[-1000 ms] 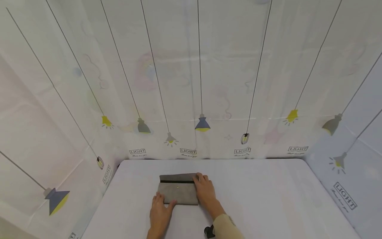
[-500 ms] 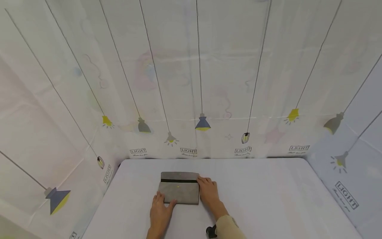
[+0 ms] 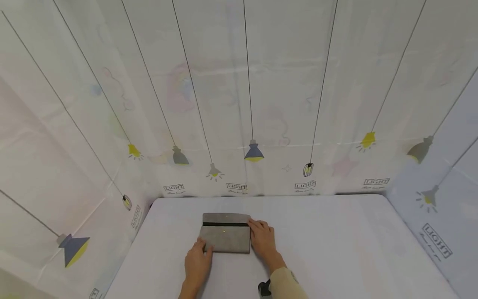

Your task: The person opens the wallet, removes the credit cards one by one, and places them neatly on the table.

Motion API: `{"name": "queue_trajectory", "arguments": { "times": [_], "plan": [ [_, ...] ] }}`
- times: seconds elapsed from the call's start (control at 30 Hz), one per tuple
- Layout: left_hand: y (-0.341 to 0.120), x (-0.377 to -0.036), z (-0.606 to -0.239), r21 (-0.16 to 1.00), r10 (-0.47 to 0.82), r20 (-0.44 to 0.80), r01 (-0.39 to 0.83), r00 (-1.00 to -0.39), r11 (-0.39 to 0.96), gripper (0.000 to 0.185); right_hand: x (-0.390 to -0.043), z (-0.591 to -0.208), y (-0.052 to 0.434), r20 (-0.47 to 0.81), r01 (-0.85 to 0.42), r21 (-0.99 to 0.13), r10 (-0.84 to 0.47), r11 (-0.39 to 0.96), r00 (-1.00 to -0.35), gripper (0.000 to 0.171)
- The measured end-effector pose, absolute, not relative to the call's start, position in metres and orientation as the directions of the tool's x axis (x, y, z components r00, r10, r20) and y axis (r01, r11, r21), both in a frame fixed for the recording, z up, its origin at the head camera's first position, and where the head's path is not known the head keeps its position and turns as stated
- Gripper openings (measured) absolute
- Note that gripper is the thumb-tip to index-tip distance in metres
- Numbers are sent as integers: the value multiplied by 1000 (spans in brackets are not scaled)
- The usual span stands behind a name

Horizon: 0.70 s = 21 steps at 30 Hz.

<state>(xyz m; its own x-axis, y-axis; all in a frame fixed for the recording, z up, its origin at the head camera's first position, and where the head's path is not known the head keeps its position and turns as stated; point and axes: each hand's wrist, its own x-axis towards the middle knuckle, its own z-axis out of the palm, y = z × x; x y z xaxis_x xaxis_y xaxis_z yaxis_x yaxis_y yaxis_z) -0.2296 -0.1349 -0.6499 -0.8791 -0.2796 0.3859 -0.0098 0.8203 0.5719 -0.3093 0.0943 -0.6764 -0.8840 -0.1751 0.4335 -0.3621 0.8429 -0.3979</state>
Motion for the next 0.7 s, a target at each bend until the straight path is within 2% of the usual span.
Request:
{"name": "queue_trajectory", "arguments": {
  "times": [0.13, 0.2, 0.47, 0.7],
  "plan": [
    [-140, -237, -644, 567, -265, 449, 43, -853, 822, 7, -308, -677, 96, 430, -349, -373, -173, 860, -886, 34],
    [-143, -240, -642, 563, -264, 474, 58, -840, 825, 2, -307, -676, 96, 427, -347, -361, -177, 866, -887, 35],
    [-152, -256, -643, 606, -317, 454, 28, -832, 795, 12, -305, -679, 95, 424, -346, -348, -183, 872, -887, 36],
    [-156, -270, -642, 647, -350, 360, -39, -865, 762, 18, -305, -675, 93, 423, -345, -337, -187, 876, -887, 34]
  ]
}}
